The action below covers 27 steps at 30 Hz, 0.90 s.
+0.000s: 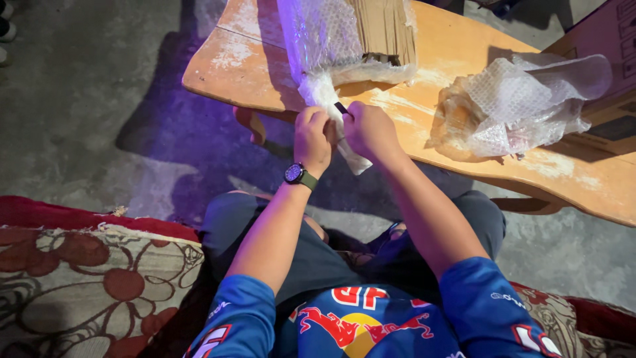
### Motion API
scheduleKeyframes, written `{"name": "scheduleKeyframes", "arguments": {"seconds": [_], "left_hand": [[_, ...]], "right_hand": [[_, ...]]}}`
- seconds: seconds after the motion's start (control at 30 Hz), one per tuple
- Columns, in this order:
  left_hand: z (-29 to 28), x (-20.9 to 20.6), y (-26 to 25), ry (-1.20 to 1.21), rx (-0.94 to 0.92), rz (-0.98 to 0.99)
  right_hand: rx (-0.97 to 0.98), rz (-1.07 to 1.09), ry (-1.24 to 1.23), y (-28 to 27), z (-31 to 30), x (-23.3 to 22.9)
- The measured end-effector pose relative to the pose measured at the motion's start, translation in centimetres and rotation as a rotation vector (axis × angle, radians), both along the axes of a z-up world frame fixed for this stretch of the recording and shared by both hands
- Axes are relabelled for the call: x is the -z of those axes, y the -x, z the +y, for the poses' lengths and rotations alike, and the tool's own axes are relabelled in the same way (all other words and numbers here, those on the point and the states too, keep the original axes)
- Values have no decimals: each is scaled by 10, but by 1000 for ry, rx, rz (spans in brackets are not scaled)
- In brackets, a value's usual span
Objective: The person uses a small utility knife to cut through bubble wrap and tape on a cylindrical object. They repeatedly slice and peel away the protective material to expose the item inside.
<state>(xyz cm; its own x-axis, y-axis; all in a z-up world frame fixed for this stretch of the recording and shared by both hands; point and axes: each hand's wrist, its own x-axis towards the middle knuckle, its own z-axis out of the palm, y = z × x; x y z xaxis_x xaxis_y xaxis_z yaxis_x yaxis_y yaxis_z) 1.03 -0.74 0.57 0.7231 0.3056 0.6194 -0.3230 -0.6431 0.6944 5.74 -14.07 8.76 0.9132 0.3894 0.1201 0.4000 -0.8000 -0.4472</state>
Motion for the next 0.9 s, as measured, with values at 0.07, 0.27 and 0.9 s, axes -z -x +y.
{"name": "scheduleKeyframes", "arguments": {"seconds": [0.07, 0.27, 0.9], "left_hand": [[1, 12, -5, 217, 47, 111], [10, 55, -21, 745, 189, 220], [9, -7, -6, 109, 18, 92]], "right_hand": [[-14, -11, 15, -1, 6, 2], [-102, 99, 312, -5, 3, -11], [35, -59, -96, 3, 4, 2]]}}
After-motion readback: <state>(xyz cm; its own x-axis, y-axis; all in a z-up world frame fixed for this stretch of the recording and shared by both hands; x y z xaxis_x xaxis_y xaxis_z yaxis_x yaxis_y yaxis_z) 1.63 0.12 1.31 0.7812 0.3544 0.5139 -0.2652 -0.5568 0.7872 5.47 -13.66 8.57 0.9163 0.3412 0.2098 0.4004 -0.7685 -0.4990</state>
